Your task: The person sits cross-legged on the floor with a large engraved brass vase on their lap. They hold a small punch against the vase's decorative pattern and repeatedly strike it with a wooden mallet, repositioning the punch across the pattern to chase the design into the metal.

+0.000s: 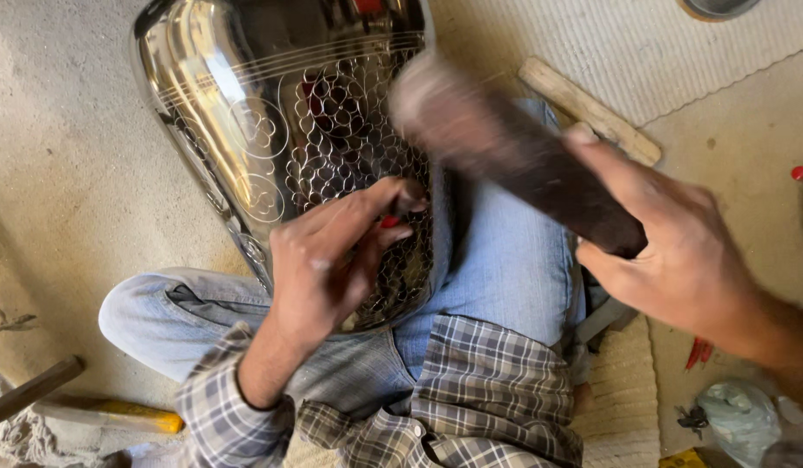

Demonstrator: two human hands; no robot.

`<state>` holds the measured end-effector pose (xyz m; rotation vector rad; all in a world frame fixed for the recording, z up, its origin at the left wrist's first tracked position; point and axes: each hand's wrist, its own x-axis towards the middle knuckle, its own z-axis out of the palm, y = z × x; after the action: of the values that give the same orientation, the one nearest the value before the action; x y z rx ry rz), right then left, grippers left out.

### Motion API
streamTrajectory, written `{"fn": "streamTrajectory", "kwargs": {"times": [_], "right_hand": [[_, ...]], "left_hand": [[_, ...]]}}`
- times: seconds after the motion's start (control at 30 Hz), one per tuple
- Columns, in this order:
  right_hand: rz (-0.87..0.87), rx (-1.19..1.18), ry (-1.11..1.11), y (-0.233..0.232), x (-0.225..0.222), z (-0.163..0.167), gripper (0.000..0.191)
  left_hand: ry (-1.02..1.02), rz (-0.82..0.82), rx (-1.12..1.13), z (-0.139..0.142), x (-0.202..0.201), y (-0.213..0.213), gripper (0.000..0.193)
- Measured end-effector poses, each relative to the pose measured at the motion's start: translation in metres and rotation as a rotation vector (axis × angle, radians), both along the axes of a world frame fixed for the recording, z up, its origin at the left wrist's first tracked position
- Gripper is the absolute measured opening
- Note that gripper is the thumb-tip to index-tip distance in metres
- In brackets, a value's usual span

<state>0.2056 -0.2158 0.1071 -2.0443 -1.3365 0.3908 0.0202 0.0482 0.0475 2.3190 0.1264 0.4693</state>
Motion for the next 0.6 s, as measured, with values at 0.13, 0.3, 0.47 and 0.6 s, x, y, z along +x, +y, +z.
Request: {"fn": "streamTrajectory", "kwargs": {"times": [0.13,0.3,0.47,0.6], "right_hand": [[-0.165,-0.073,0.035,-0.022,-0.034,-0.033,0.086],[-0.292,-0.025,-0.077,-0.037,-0.082,-0.056,0.079],[-0.538,-0.038,0.317,-0.047,-0.122,-0.073,0.085],[-0.566,-0.022,0.511,-0.054,-0.129,-0.084,0.094]], "left_hand": [[0.079,-0.196,-0.062,0.016,0.010,0.011,0.037],[0.262,-0.412,-0.119,0.027,0.023,0.021,0.047],[0.206,-0.626,-0.250,0.028,0.040,0.027,0.052],[0.209,-0.558,-0.162,0.026,0.052,0.026,0.040]]}}
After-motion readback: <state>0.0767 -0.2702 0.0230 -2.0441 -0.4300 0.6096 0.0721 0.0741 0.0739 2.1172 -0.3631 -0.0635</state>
